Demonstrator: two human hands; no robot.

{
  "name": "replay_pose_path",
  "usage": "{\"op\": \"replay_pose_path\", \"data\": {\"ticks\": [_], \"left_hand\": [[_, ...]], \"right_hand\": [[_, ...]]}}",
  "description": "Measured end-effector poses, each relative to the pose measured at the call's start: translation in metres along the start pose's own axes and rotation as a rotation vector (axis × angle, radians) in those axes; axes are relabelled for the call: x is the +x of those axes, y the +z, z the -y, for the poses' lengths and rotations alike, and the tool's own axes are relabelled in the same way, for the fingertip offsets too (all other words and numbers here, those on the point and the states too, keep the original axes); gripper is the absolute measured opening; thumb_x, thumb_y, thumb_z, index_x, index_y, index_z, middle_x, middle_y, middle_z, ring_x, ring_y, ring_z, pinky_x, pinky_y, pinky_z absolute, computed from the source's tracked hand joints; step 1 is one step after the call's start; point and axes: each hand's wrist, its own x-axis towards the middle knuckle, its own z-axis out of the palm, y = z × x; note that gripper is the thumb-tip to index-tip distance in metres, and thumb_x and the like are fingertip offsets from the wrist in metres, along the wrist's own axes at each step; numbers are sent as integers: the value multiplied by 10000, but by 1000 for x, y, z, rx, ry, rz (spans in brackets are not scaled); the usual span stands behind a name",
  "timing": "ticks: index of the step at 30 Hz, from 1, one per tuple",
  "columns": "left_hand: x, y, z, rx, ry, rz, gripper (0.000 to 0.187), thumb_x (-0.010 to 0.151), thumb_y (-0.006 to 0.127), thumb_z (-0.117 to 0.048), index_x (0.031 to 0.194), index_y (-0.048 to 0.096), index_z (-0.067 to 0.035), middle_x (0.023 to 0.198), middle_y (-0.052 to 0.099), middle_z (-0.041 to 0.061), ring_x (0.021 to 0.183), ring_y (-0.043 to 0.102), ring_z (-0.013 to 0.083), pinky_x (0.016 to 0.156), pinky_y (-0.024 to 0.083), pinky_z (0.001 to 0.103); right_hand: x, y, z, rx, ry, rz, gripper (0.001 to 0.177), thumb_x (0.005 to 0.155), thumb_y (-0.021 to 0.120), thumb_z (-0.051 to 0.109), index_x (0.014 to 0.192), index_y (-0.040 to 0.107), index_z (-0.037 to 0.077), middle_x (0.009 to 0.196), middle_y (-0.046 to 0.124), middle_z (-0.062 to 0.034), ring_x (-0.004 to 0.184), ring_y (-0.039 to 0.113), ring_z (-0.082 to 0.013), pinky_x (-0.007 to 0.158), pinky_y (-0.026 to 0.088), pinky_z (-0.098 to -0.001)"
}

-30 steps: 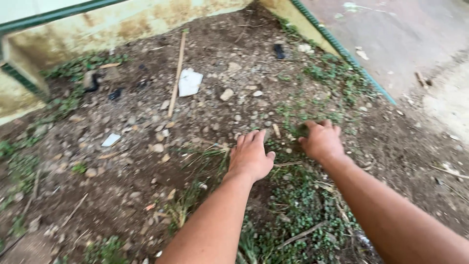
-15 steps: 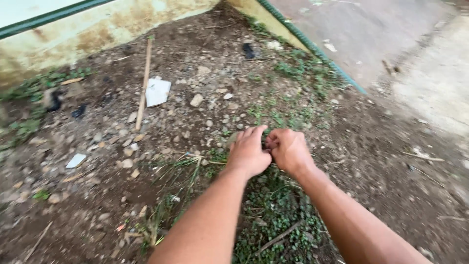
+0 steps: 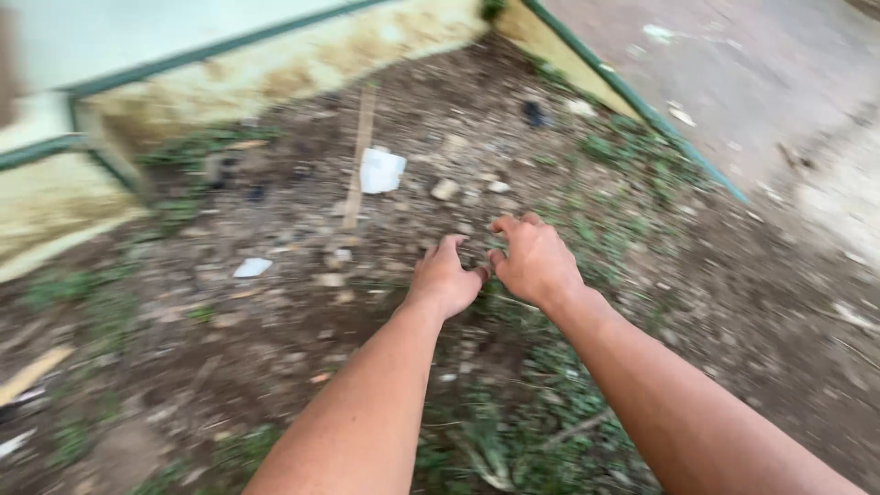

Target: Weeding the garden by hand

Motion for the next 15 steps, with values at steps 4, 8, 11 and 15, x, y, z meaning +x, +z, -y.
{"op": "replay_pose_path", "data": {"ticks": [4,8,11,15], "left_hand": [[-29,-80,26,141,-236,-92,934,875,773,-443,1575,196,-219,1618,303,104,1463,331,337,1158,348,453],[-74,-160,56,-15,-346,-130,1403,805,836,-396,1559,-341,-278,1671,-80,272,1508,259,366,1203,329,406],[-126,-215,52,15,-484,-90,1481,673,783,-415,1593,-359,-209,1578,458,205,1414,522,357,1176,432,408],[-167,-256,76,8,-513,-84,1450,719,826,-498,1607,-286,-220,1668,263,223,1513,351,380,1239,313,473]], "right_hand": [[6,15,83,-93,-130,100,545,822,792,291,1334,627,204,1328,579,-186,1188,606,-406,963,522,-492],[10,34,163,-82,-306,192,650,799,815,355,1398,595,231,1361,552,-225,1227,593,-419,1040,502,-471],[10,44,217,-116,-429,246,676,778,828,398,1394,611,224,1388,544,-232,1251,591,-404,1064,504,-449],[-2,41,285,-229,-511,343,707,783,818,454,1401,589,197,1413,526,-220,1268,583,-381,1082,483,-454]]}}
